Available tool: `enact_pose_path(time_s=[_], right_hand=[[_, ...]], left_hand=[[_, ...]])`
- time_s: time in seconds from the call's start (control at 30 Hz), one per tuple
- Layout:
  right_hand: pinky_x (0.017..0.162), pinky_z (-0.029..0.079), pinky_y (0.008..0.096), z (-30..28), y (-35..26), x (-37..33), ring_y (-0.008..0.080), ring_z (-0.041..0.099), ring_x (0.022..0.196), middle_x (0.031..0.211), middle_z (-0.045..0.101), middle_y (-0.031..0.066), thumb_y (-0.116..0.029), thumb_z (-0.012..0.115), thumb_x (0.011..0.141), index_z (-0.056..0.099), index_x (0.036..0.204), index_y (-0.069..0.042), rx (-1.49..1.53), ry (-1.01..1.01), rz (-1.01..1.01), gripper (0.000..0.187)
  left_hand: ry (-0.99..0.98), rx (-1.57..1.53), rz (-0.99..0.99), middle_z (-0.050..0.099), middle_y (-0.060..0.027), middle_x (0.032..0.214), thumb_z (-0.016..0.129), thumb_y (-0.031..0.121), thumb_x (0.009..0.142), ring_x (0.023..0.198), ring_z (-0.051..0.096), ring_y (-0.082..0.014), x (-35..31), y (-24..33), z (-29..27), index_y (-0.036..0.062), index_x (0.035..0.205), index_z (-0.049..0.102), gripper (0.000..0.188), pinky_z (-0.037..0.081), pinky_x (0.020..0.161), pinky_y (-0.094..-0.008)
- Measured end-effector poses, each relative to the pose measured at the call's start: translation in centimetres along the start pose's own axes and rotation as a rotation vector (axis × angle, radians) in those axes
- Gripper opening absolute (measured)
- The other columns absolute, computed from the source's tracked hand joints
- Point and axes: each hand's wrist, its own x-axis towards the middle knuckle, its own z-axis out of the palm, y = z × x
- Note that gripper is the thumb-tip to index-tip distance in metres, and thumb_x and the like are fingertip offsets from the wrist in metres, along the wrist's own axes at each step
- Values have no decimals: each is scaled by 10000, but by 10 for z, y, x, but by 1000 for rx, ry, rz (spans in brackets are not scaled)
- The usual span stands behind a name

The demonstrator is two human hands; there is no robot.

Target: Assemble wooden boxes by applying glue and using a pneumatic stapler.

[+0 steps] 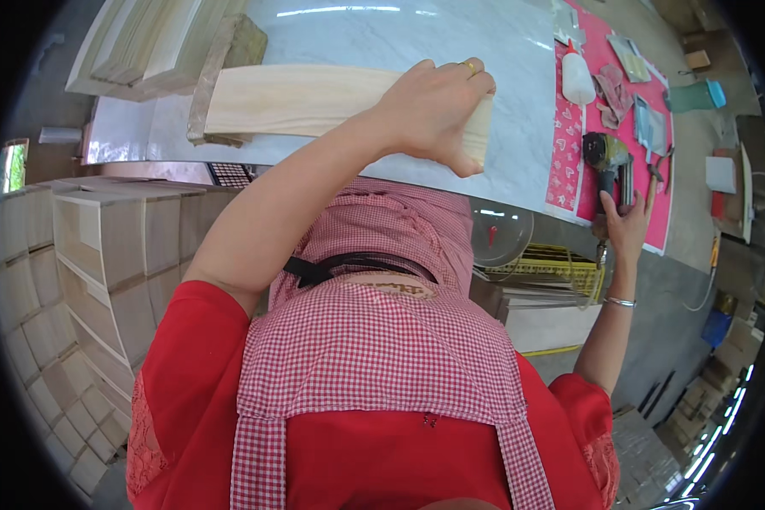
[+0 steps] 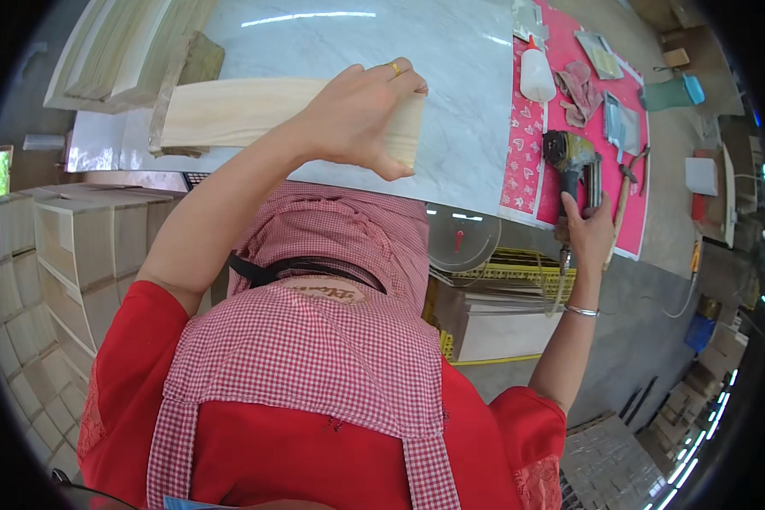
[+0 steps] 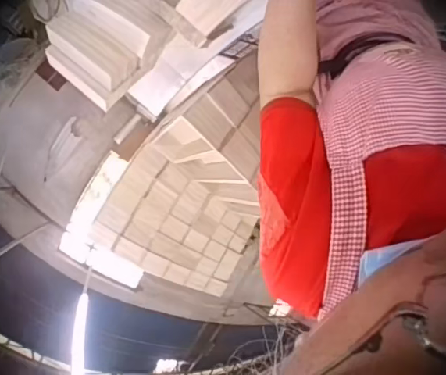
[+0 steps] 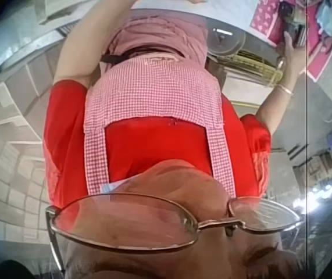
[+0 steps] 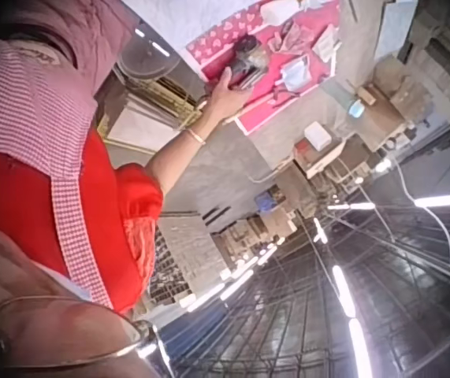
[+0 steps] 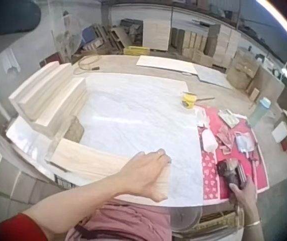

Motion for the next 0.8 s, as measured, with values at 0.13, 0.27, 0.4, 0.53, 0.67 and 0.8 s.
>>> enact_pose_path(time_s=[0.13,0.27,0.4,0.53,0.67,0.8], right_hand=[[831,512,440,41,28,15,368,666,963,1047,661,256,-381,783,774,518,1309,47,-2,77,-317,735],[734,527,392,37,9,30,325,684,848,951,674,239,-313,746,802,583,1188,67,-127,65,-325,565],[627,530,374,-13,-32,44,267,680,682,796,682,169,-213,710,807,616,1060,64,-104,-232,-7,387],[582,536,378,-78,-78,16,245,674,629,700,673,148,-172,702,798,637,896,65,152,-435,-101,264],[667,538,327,-121,-144,-40,175,675,733,810,695,111,-125,755,788,655,959,45,173,-440,-264,261],[762,531,316,-132,-171,-60,168,671,852,940,705,100,-97,795,773,649,1046,27,297,-431,-563,333]], left_hand=[[20,6,12,568,-131,1135,815,419,529,1031,588,-296,2,-1,1,9,1188,549,821,445,855,-395],[-13,15,12,578,-140,1143,817,435,543,1050,589,-295,3,0,1,-2,1181,559,815,441,871,-396],[-24,11,41,585,-152,1143,823,447,555,1062,592,-295,2,-6,1,-12,1177,565,815,434,892,-397],[-30,20,78,579,-163,1142,834,424,527,1040,600,-303,1,-10,-1,-25,1210,548,866,438,876,-397],[-28,59,112,578,-163,1138,840,411,527,1029,601,-309,-1,-11,3,-29,1212,545,866,437,874,-399],[-26,54,95,576,-159,1125,842,404,533,1028,595,-309,-2,-10,1,-30,1201,546,850,435,870,-399]])
